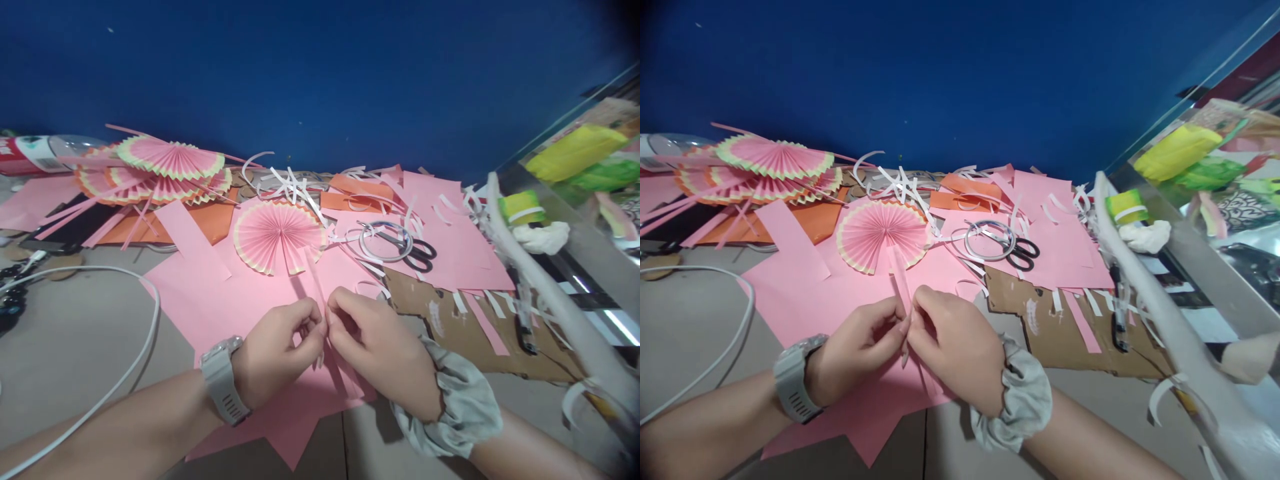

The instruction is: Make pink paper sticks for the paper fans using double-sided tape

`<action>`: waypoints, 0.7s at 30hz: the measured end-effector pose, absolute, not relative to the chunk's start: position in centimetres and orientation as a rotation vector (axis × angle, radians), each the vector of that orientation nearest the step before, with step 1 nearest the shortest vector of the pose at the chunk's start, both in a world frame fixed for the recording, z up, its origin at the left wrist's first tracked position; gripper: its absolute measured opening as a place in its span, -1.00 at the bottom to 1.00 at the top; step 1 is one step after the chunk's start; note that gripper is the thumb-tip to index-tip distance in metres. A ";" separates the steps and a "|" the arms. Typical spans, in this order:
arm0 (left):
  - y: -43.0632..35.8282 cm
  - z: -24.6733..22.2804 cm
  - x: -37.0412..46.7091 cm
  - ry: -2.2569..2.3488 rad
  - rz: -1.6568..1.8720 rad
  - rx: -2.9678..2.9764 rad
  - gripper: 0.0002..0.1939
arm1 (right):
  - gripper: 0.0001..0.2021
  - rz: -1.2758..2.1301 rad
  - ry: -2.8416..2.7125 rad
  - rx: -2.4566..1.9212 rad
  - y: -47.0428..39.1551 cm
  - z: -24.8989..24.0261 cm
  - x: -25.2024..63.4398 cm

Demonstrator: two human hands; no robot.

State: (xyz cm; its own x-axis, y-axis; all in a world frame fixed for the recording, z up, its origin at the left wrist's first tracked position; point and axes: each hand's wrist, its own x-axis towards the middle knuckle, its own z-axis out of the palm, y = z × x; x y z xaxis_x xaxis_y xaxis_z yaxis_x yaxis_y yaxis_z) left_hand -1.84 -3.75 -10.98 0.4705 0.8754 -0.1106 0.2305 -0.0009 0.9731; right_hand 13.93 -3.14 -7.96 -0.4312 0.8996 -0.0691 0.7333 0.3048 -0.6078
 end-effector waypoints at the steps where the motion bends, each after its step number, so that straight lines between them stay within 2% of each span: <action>1: -3.7 -11.0 -1.8 1.012 0.683 1.525 -0.83 | -0.85 0.821 -2.307 -1.464 -3.2 -8.0 13.9; 11: -3.6 -10.8 -2.1 1.026 0.784 1.395 -0.83 | -0.80 0.896 -2.357 -1.433 -2.8 -7.8 14.1; 18: -3.6 -11.2 -1.9 1.123 0.754 1.555 -0.85 | -0.90 0.471 -2.532 -1.340 -3.5 -9.0 13.5; 21: -3.6 -11.0 -2.0 1.113 0.751 1.532 -0.83 | -0.89 0.593 -2.473 -1.332 -3.5 -8.9 13.6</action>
